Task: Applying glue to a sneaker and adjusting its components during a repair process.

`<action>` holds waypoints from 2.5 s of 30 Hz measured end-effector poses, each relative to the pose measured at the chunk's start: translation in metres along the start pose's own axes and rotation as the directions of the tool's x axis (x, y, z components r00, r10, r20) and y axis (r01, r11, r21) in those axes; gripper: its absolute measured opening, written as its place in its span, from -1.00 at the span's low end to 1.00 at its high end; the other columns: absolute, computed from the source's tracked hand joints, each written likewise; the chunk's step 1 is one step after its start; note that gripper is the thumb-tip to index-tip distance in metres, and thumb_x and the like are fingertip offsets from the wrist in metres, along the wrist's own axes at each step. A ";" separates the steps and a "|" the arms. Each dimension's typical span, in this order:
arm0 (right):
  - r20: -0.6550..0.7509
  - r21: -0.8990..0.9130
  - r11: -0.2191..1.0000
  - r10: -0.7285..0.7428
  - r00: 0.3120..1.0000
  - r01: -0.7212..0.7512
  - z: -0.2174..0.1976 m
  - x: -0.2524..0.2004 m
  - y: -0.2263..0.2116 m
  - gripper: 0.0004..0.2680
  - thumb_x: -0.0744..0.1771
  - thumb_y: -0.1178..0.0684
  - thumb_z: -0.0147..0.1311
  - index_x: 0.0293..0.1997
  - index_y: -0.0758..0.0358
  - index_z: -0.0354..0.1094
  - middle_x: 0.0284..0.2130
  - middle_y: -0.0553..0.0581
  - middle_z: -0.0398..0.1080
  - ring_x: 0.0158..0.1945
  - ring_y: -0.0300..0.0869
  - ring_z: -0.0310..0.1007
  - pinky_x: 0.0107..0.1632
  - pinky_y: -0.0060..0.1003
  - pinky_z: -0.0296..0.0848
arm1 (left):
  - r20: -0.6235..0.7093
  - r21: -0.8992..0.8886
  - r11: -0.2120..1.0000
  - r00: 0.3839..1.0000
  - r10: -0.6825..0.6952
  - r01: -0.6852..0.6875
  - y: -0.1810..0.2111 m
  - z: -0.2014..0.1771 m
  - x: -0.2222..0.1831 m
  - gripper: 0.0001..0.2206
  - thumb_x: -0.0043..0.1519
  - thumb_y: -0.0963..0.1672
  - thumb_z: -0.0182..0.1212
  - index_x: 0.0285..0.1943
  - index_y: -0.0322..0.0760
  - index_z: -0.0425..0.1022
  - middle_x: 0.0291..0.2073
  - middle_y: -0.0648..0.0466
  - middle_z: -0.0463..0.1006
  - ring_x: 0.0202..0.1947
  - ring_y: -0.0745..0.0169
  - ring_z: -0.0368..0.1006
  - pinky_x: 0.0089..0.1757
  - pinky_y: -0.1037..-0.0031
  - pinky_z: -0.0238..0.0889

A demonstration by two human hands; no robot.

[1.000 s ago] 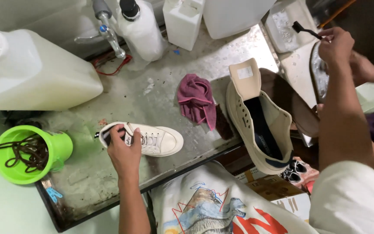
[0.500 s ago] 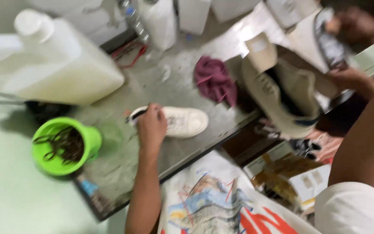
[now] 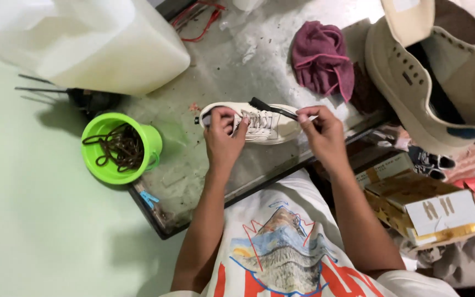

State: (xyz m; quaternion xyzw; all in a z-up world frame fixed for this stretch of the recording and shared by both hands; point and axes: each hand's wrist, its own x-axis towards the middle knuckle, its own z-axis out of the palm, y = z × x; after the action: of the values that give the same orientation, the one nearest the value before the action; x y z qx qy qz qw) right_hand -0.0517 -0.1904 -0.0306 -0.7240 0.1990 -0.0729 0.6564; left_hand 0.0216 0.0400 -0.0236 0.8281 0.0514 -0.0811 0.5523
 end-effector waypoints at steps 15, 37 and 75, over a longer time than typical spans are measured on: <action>0.418 -0.239 0.799 -0.428 0.801 0.552 -0.001 0.066 -0.024 -0.94 0.36 0.00 0.42 -0.13 -0.07 0.65 -0.35 -0.10 0.59 -0.27 -0.12 0.50 0.03 -0.25 0.19 | 0.039 -0.092 0.996 0.999 0.004 0.000 0.028 -0.002 -0.018 -0.13 0.17 -0.34 0.32 0.65 -0.19 -0.11 -0.05 -0.57 0.64 0.00 -0.60 0.59 -0.01 -0.09 0.59; 0.420 -0.026 0.829 -0.498 0.759 0.558 0.006 0.107 0.045 -0.94 0.35 0.02 0.45 -0.19 0.05 0.65 -0.37 -0.02 0.58 -0.32 -0.08 0.46 -0.04 -0.30 0.26 | 0.015 -0.339 0.939 0.998 0.064 -0.055 -0.028 0.006 -0.013 -0.02 0.25 -0.36 0.38 0.76 -0.10 -0.25 -0.04 -0.42 0.69 -0.03 -0.24 0.71 0.03 0.23 0.64; 0.507 0.012 0.826 -0.491 0.709 0.564 -0.006 0.136 0.069 -0.90 0.35 -0.02 0.42 -0.22 0.09 0.62 -0.37 0.07 0.57 -0.25 0.05 0.56 -0.02 -0.17 0.42 | 0.000 -0.337 0.941 1.000 0.000 0.001 -0.036 0.008 -0.010 0.04 0.18 -0.35 0.42 0.77 -0.02 -0.24 -0.04 -0.42 0.67 -0.04 -0.27 0.69 -0.02 0.19 0.68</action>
State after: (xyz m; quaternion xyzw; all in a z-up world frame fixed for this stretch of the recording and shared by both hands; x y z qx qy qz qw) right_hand 0.0564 -0.2523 -0.1188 -0.7898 -0.1844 -0.0576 0.5821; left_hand 0.0050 0.0465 -0.0577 0.7214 0.0647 -0.0713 0.6858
